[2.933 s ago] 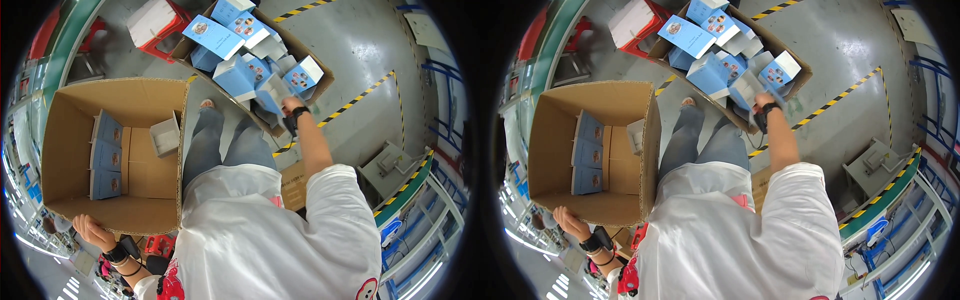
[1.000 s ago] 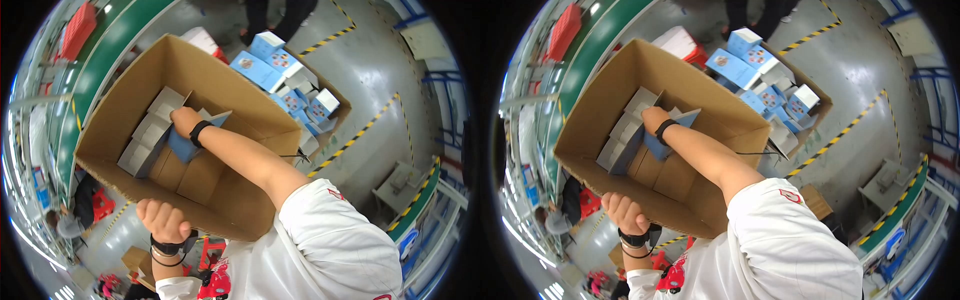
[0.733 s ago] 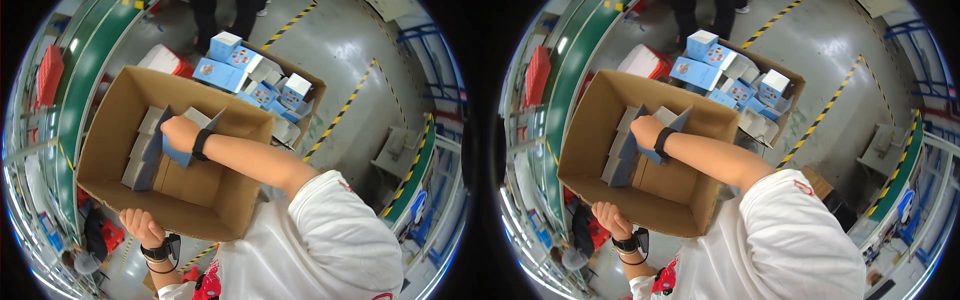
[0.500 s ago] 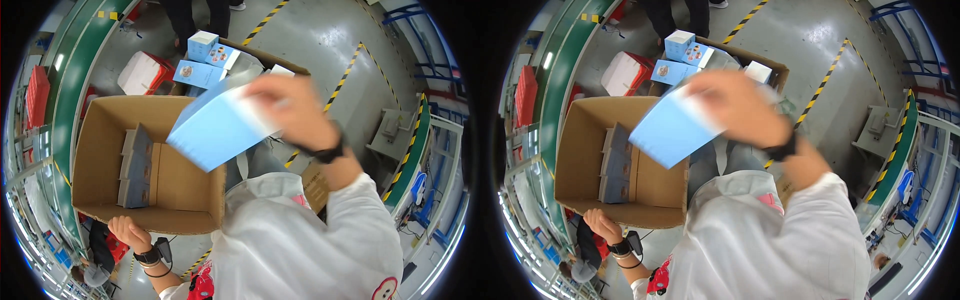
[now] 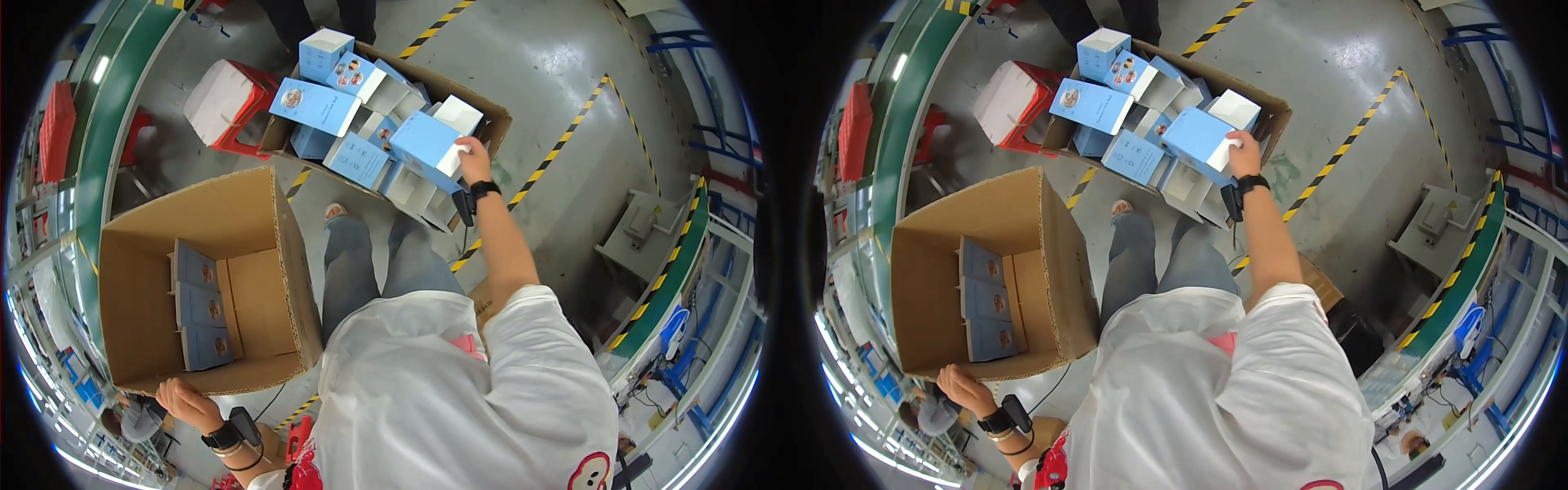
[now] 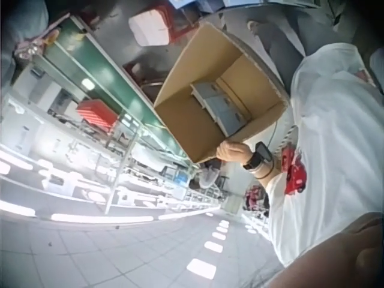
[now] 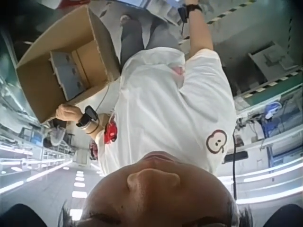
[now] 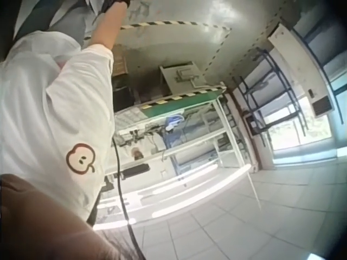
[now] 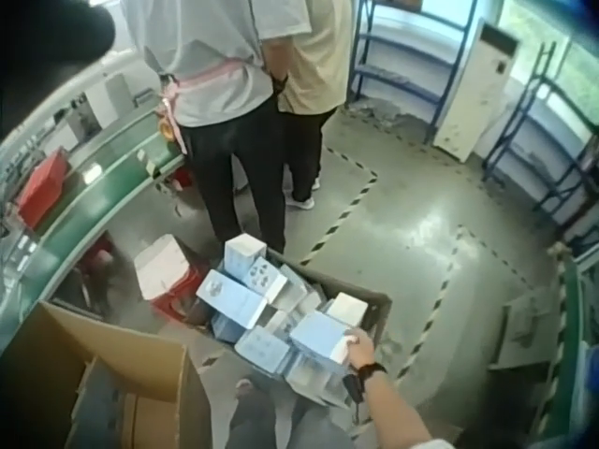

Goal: The person picks up blue boxes from the floor and places them onto a green workbench, then transfers more blue boxes from one cardboard container into another.

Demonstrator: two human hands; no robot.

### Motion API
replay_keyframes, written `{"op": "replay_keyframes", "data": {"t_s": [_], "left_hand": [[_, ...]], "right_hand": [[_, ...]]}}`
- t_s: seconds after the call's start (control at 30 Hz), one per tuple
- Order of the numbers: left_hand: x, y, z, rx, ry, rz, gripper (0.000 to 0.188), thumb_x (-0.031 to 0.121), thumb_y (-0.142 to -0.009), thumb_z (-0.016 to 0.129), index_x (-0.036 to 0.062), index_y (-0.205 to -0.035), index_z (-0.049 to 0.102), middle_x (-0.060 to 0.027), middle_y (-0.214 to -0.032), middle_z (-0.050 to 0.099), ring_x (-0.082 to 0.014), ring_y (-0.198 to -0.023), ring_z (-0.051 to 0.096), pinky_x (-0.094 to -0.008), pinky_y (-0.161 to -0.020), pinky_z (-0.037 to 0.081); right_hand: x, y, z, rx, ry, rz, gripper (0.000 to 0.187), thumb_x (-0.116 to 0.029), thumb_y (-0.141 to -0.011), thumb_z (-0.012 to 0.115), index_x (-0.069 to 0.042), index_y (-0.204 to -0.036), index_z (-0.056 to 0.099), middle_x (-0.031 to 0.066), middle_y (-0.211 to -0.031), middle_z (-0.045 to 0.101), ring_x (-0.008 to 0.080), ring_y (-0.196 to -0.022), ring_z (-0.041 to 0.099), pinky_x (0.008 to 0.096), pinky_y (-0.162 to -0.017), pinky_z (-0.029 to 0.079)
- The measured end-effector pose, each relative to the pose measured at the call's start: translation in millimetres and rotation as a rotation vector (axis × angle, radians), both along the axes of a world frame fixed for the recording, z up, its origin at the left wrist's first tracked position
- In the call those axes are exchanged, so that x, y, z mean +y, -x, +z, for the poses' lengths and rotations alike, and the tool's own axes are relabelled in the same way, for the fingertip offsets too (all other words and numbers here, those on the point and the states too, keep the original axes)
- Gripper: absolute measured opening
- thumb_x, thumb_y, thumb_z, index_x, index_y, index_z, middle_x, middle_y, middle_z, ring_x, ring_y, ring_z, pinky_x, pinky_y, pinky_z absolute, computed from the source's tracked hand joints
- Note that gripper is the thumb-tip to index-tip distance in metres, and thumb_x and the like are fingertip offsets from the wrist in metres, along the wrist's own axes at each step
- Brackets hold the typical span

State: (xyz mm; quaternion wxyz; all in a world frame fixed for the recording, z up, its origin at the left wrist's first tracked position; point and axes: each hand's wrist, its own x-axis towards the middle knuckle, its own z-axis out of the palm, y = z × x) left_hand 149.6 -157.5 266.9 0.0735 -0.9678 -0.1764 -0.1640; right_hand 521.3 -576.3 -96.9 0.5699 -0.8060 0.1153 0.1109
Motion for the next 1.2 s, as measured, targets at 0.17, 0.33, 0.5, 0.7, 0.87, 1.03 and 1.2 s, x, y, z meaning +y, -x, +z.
{"op": "replay_keyframes", "data": {"t_s": [0.17, 0.33, 0.5, 0.7, 0.87, 1.03, 1.2], "left_hand": [[-7.8, 6.3, 8.4, 0.028, -0.032, 0.034, 0.047, 0.027, -0.098, 0.024, 0.0059, -0.056, 0.028, -0.0094, -0.055, 0.032, -0.0274, -0.056, 0.034, -0.0362, -0.065, 0.031], [-16.2, 1.3, 15.9, 0.07, -0.037, 0.036, 0.046, 0.027, -0.098, 0.024, 0.0063, -0.056, 0.028, -0.0094, -0.056, 0.033, -0.0274, -0.056, 0.034, -0.0365, -0.065, 0.032], [-21.6, -17.7, 17.6, 0.081, -0.058, -0.031, 0.045, 0.027, -0.097, 0.024, 0.0067, -0.057, 0.028, -0.0088, -0.057, 0.033, -0.027, -0.057, 0.034, -0.0371, -0.065, 0.032], [-32.1, -25.5, 17.8, 0.095, -0.027, -0.033, 0.045, 0.028, -0.097, 0.024, 0.007, -0.057, 0.029, -0.0089, -0.057, 0.033, -0.0272, -0.058, 0.035, -0.0375, -0.067, 0.033], [-32.9, -44.1, 17.9, 0.082, -0.008, -0.12, 0.045, 0.028, -0.096, 0.024, 0.0066, -0.058, 0.031, -0.0098, -0.058, 0.035, -0.0284, -0.059, 0.037, -0.0377, -0.069, 0.033], [-26.5, -48.7, 22.2, 0.039, -0.004, -0.187, 0.045, 0.029, -0.096, 0.026, 0.0055, -0.059, 0.036, -0.0104, -0.06, 0.036, -0.0292, -0.061, 0.039, -0.0382, -0.069, 0.034], [-24.6, -49.4, 33.2, 0.04, 0.066, -0.247, 0.043, 0.03, -0.094, 0.032, 0.0055, -0.06, 0.04, -0.0107, -0.061, 0.039, -0.0296, -0.063, 0.042, -0.0395, -0.07, 0.035]], "right_hand": [[9.9, 2.9, -21.1, -0.078, 0.387, 0.011, 0.029, 0.002, -0.074, 0.053, -0.011, -0.097, 0.063, 0.0098, -0.093, 0.064, 0.0233, -0.091, 0.061, 0.0312, -0.081, 0.046], [-27.2, -26.0, -51.1, -0.073, 0.297, -0.007, 0.035, 0.005, -0.069, 0.05, -0.011, -0.096, 0.064, 0.0138, -0.097, 0.064, 0.0266, -0.095, 0.061, 0.0335, -0.085, 0.046], [-12.6, -15.7, -75.7, -0.142, 0.17, 0.025, 0.038, 0.008, -0.069, 0.047, -0.01, -0.099, 0.06, 0.0129, -0.095, 0.063, 0.0278, -0.085, 0.063, 0.0332, -0.077, 0.049], [-15.4, 34.7, -47.6, 0.483, -0.159, -0.294, 0.032, 0.002, -0.074, 0.053, -0.012, -0.102, 0.052, 0.0137, -0.09, 0.06, 0.03, -0.091, 0.061, 0.0358, -0.078, 0.048], [-15.0, 36.3, -41.8, 0.131, 0.381, 0.151, 0.029, -0.012, -0.075, 0.062, -0.015, -0.103, 0.054, 0.0152, -0.089, 0.06, 0.0326, -0.094, 0.06, 0.0408, -0.082, 0.047], [27.6, 22.9, 38.4, 0.11, 0.874, 0.117, 0.031, -0.023, -0.075, 0.064, -0.013, -0.104, 0.058, 0.0175, -0.089, 0.062, 0.0352, -0.09, 0.06, 0.0447, -0.081, 0.048], [121.6, 30.4, 219.7, -0.332, -0.084, 0.413, 0.018, -0.009, -0.083, 0.059, -0.003, -0.1, 0.062, 0.0112, -0.093, 0.064, 0.0218, -0.087, 0.062, 0.0304, -0.076, 0.049]]}}
